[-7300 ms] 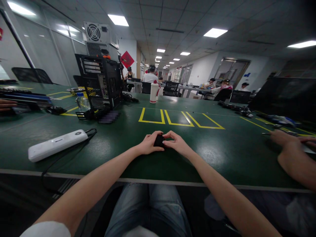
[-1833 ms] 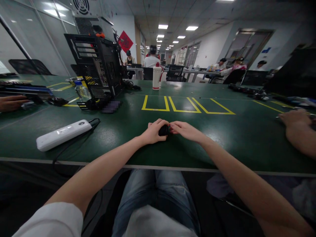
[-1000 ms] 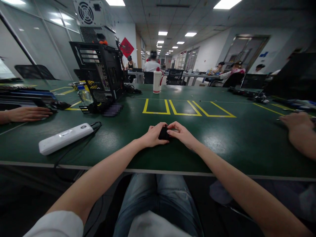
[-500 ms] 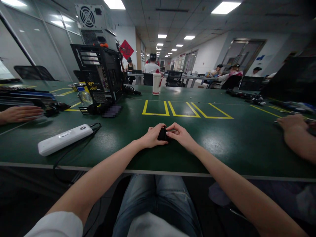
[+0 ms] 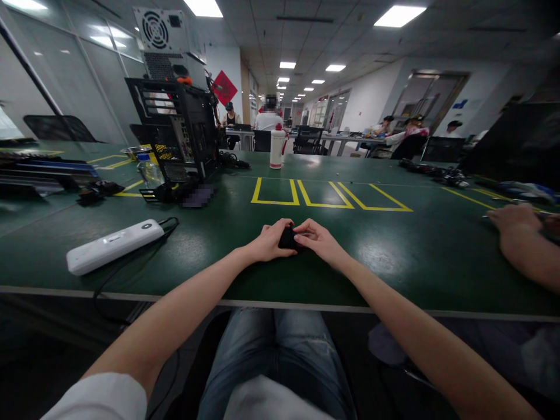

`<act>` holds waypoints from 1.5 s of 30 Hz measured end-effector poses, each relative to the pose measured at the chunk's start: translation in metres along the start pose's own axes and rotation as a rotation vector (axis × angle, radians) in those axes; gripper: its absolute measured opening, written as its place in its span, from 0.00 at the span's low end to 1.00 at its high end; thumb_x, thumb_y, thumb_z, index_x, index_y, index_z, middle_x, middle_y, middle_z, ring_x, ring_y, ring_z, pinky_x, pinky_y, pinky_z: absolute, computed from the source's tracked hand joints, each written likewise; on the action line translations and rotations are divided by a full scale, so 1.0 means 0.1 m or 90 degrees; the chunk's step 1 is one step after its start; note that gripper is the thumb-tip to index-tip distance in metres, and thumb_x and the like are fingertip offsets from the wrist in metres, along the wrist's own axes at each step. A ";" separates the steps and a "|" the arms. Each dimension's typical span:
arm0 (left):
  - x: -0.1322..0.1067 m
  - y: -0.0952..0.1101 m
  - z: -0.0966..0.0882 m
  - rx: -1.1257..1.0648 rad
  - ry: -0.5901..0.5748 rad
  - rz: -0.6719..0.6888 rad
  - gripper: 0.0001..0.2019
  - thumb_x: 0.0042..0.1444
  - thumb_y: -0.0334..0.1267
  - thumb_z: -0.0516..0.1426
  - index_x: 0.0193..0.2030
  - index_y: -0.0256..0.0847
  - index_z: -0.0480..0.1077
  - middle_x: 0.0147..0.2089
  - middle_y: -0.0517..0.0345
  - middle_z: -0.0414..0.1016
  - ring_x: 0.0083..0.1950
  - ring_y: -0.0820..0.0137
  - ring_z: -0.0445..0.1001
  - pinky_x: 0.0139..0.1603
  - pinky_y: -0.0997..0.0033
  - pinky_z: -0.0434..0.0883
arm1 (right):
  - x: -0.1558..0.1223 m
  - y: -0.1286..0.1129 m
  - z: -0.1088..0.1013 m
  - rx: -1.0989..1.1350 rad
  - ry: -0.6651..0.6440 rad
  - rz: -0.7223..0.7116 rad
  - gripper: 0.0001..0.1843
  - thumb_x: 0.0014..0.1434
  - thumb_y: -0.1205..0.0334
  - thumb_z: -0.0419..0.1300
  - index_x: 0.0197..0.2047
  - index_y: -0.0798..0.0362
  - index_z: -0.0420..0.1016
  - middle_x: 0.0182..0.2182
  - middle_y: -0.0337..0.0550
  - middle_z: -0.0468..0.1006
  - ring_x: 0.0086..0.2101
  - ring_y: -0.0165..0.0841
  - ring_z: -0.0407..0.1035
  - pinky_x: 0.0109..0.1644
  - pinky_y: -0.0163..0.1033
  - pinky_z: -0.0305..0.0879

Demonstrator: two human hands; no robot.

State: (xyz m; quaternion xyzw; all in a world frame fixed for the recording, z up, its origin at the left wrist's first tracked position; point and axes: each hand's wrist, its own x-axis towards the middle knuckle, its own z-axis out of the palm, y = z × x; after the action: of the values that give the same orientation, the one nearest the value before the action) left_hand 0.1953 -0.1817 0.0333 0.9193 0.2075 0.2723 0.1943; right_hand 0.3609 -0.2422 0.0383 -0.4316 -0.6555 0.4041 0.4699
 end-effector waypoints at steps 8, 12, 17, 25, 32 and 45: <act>0.01 0.01 -0.01 0.000 -0.007 -0.014 0.32 0.41 0.44 0.58 0.51 0.44 0.48 0.49 0.52 0.61 0.52 0.61 0.61 0.50 0.58 0.54 | 0.02 0.00 -0.01 -0.006 -0.003 0.015 0.15 0.46 0.64 0.59 0.39 0.51 0.62 0.39 0.39 0.66 0.41 0.31 0.65 0.49 0.43 0.59; 0.00 -0.01 0.00 0.002 -0.004 -0.004 0.32 0.42 0.44 0.58 0.52 0.43 0.47 0.48 0.52 0.61 0.52 0.61 0.60 0.50 0.59 0.54 | -0.01 -0.03 0.00 -0.001 -0.009 0.011 0.15 0.45 0.64 0.59 0.37 0.51 0.62 0.39 0.39 0.66 0.40 0.31 0.66 0.46 0.43 0.62; 0.00 -0.01 0.00 0.013 -0.002 0.001 0.32 0.42 0.45 0.58 0.52 0.43 0.47 0.48 0.52 0.60 0.51 0.61 0.61 0.49 0.59 0.55 | 0.02 -0.02 0.01 0.001 0.027 0.030 0.10 0.47 0.58 0.57 0.33 0.52 0.64 0.34 0.37 0.67 0.32 0.28 0.67 0.38 0.41 0.66; 0.00 0.01 0.00 0.006 0.003 -0.001 0.31 0.42 0.45 0.58 0.51 0.43 0.48 0.48 0.52 0.61 0.50 0.62 0.62 0.49 0.59 0.55 | 0.02 0.01 0.00 0.031 0.012 0.057 0.15 0.46 0.60 0.58 0.39 0.52 0.62 0.38 0.40 0.67 0.39 0.31 0.67 0.44 0.43 0.64; 0.00 0.01 -0.01 0.008 -0.007 -0.004 0.32 0.42 0.45 0.58 0.52 0.43 0.47 0.48 0.52 0.61 0.51 0.61 0.60 0.49 0.59 0.55 | 0.00 -0.01 0.01 0.010 0.030 0.040 0.13 0.46 0.57 0.58 0.36 0.51 0.63 0.38 0.40 0.67 0.35 0.30 0.67 0.40 0.43 0.66; 0.00 0.06 -0.04 -0.001 -0.008 -0.017 0.30 0.42 0.43 0.58 0.50 0.43 0.49 0.48 0.53 0.60 0.50 0.62 0.61 0.50 0.59 0.54 | 0.01 -0.02 -0.01 0.035 0.000 0.053 0.16 0.44 0.60 0.60 0.37 0.52 0.63 0.38 0.40 0.68 0.40 0.31 0.66 0.47 0.43 0.61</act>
State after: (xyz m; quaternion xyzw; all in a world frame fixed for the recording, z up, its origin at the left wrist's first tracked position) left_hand 0.1943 -0.1856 0.0387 0.9179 0.2181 0.2640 0.2003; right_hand 0.3616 -0.2417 0.0406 -0.4456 -0.6256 0.4410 0.4644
